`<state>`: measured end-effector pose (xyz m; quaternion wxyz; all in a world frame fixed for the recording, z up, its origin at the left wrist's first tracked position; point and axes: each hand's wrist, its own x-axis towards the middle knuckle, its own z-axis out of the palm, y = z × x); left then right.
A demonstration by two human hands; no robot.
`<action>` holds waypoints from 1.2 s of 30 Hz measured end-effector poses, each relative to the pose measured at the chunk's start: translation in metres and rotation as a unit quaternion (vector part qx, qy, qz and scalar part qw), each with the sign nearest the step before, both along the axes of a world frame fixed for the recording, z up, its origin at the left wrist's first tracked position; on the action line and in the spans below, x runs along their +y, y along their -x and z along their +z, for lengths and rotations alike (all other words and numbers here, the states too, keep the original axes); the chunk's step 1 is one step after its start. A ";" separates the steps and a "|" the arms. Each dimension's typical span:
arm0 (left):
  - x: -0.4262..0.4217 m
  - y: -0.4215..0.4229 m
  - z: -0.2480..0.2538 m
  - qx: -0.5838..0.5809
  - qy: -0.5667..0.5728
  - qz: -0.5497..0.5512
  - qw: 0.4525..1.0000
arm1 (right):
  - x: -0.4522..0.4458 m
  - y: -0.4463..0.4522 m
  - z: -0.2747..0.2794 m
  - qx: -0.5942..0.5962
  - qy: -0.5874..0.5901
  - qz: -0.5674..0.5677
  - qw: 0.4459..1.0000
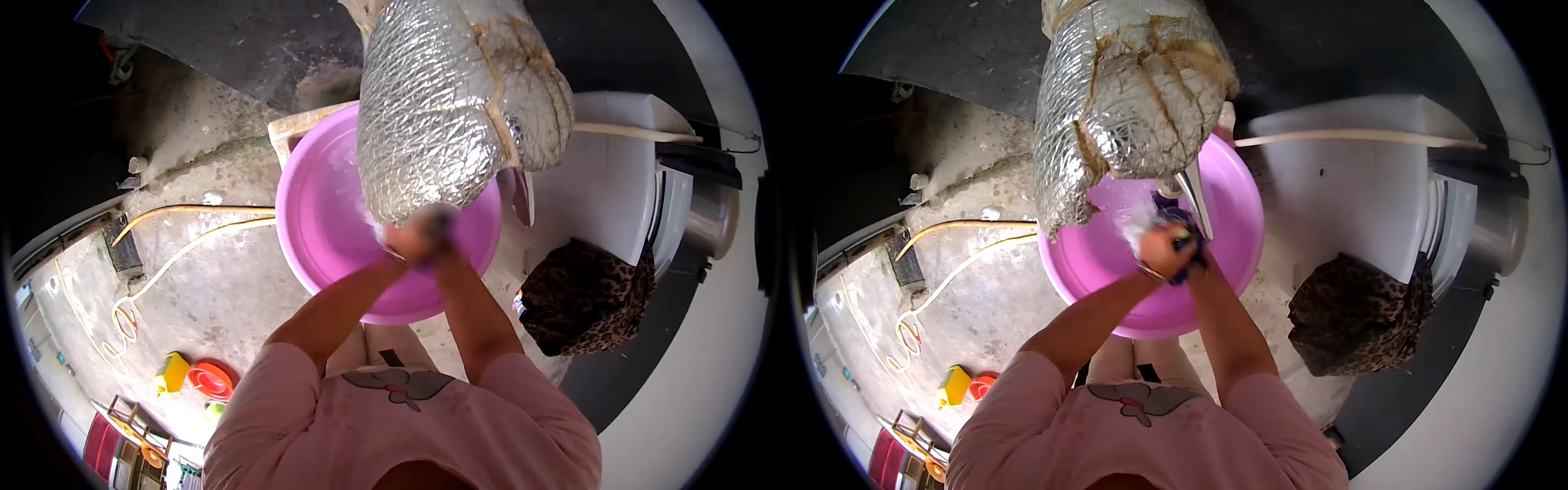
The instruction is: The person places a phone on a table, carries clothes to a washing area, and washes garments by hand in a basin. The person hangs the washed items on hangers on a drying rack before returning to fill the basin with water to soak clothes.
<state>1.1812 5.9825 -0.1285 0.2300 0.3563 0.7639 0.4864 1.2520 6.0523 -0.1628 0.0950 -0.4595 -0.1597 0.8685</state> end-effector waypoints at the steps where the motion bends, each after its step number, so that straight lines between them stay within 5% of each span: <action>1: 0.003 0.021 0.007 0.022 0.003 0.065 0.998 | -0.001 0.004 -0.010 -0.018 -0.017 -0.025 0.999; 2: 0.007 0.044 0.017 0.041 0.005 0.129 0.991 | -0.004 0.009 -0.018 -0.039 -0.047 -0.052 0.997; 5: -0.010 0.109 -0.038 -0.039 0.387 0.155 0.908 | 0.005 0.023 -0.017 -0.124 -0.143 -0.017 0.982; 6: -0.020 0.122 -0.034 -0.045 0.351 0.184 0.917 | 0.008 0.024 -0.016 -0.169 -0.183 0.020 0.968; 7: -0.028 0.127 -0.044 0.016 0.354 0.225 0.908 | 0.018 0.010 -0.062 -0.207 -0.358 0.121 0.902; 8: -0.039 0.130 -0.060 0.024 0.350 0.211 0.912 | 0.023 0.005 -0.066 -0.248 -0.536 0.240 0.770; 9: -0.041 0.124 -0.073 0.035 0.298 0.256 0.919 | 0.029 0.000 -0.068 -0.313 -0.688 0.305 0.579; 10: -0.044 0.115 -0.087 0.045 0.245 0.301 0.921 | 0.020 0.006 -0.064 -0.338 -0.677 0.345 0.555; 13: -0.058 0.063 -0.130 0.064 0.415 0.032 0.907 | -0.015 0.027 -0.066 -0.413 -0.634 0.456 0.468; 15: -0.067 0.059 -0.117 0.133 0.427 -0.112 0.887 | -0.027 0.006 -0.073 -0.321 -0.626 0.509 0.496; 16: -0.060 0.067 -0.109 0.035 0.454 -0.094 0.885 | -0.027 -0.001 -0.073 -0.296 -0.608 0.522 0.520; 18: -0.048 0.081 -0.079 -0.290 0.365 0.073 0.881 | -0.014 -0.002 -0.079 -0.300 -0.514 0.469 0.652; 20: -0.038 0.079 -0.066 -0.424 0.233 0.136 0.864 | 0.000 0.008 -0.081 -0.285 -0.373 0.342 0.814; 23: -0.022 0.040 -0.031 -0.294 0.102 0.073 0.948 | 0.012 0.024 -0.067 -0.210 -0.164 0.158 0.951; 24: -0.015 0.031 0.003 -0.197 0.104 0.052 0.974 | 0.016 0.026 -0.059 -0.174 -0.116 0.129 0.969; 26: -0.011 0.013 0.053 -0.211 -0.052 -0.005 0.976 | 0.025 0.027 -0.034 -0.096 -0.044 0.099 0.989; 29: -0.007 0.013 0.107 -0.187 0.137 -0.186 0.955 | 0.026 0.022 0.005 -0.002 0.000 0.087 0.996; 34: 0.027 0.044 0.059 0.001 -0.016 0.095 0.995 | 0.011 0.040 -0.015 -0.045 0.003 0.036 0.998; 36: 0.029 0.072 0.024 -0.049 0.227 0.201 0.952 | 0.015 0.046 -0.026 -0.093 -0.039 0.027 0.995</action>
